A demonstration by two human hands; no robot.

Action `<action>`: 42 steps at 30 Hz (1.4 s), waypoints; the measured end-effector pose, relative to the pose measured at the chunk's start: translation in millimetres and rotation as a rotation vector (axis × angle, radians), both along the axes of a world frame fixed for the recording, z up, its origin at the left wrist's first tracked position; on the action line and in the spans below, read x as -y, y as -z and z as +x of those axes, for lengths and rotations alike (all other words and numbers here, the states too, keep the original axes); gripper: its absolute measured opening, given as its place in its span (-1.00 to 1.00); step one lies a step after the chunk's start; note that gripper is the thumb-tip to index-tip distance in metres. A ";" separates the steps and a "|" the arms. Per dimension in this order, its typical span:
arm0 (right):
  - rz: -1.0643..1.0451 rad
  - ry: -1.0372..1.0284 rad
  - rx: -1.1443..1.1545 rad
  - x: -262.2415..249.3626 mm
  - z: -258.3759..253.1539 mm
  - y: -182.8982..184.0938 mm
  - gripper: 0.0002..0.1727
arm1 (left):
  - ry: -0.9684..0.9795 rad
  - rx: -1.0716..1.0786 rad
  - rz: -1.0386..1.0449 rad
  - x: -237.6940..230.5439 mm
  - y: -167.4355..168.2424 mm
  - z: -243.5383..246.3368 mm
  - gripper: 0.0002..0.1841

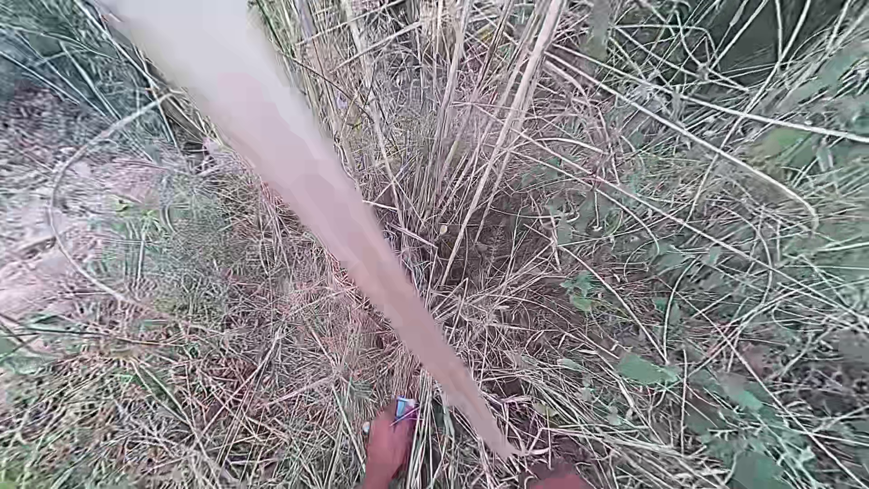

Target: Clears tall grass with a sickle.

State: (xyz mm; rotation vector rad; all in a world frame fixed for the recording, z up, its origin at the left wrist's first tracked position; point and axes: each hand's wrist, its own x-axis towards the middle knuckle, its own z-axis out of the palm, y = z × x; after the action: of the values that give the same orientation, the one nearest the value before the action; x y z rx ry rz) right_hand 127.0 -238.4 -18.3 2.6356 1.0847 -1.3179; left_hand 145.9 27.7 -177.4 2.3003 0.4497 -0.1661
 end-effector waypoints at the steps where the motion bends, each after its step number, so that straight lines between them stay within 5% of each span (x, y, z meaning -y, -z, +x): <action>1: 0.037 -0.025 0.020 2.6 5.5 -5.9 -0.55 | -0.006 0.018 -0.016 1.4 -0.1 1.4 -0.54; 5: 0.433 0.037 0.433 9.7 36.0 -38.3 -0.53 | -0.020 0.007 -0.079 2.7 6.5 1.2 -0.52; 8: 0.875 0.305 0.839 -4.6 95.3 -55.2 -0.54 | -0.129 -0.070 -0.325 17.6 -23.7 12.3 -0.56; 10: 0.991 0.558 0.891 -22.6 143.1 -67.4 -0.62 | -0.187 -0.102 -0.499 24.5 -45.6 35.0 -0.56; 13: 0.882 0.947 0.742 -53.6 225.0 -63.3 -0.52 | -0.188 -0.257 -0.675 19.3 -59.5 75.8 -0.53; 15: 0.717 1.020 0.637 -71.9 274.5 -46.9 -0.38 | -0.202 -0.311 -0.669 17.2 -63.8 94.3 -0.52; 18: 0.733 1.007 0.578 -91.2 307.3 -23.2 -0.47 | -0.065 -0.250 -0.402 13.0 -74.0 83.9 -0.61; 23: 0.890 0.919 0.665 -93.0 317.5 13.8 -0.62 | -0.139 0.090 -0.325 8.4 -71.6 5.8 -0.59; 28: 0.931 0.828 0.764 -106.6 303.8 30.5 -0.63 | -0.127 -0.074 -0.573 -15.3 -84.1 98.3 -0.62; 32: 0.739 0.853 0.737 -105.6 301.9 11.0 -0.59 | -0.021 -0.147 -0.287 -11.1 -96.3 151.2 -0.55; 35: 0.633 0.906 0.719 -98.4 293.0 0.9 -0.55 | 0.009 -0.069 -0.055 -15.9 -102.3 120.9 -0.53; 39: 0.682 0.940 0.706 -93.1 300.2 7.6 -0.56 | -0.068 0.286 -0.019 -14.5 -91.2 47.5 -0.47; 42: 0.687 0.893 0.635 -92.7 307.3 6.7 -0.54 | 0.027 0.295 0.058 -1.8 -82.3 46.2 -0.48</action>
State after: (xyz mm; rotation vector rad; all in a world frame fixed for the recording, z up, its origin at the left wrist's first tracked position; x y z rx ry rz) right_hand 434.3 -145.7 -25.0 3.8274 0.2477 0.0966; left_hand 192.1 29.6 -95.1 2.3388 0.2746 0.1735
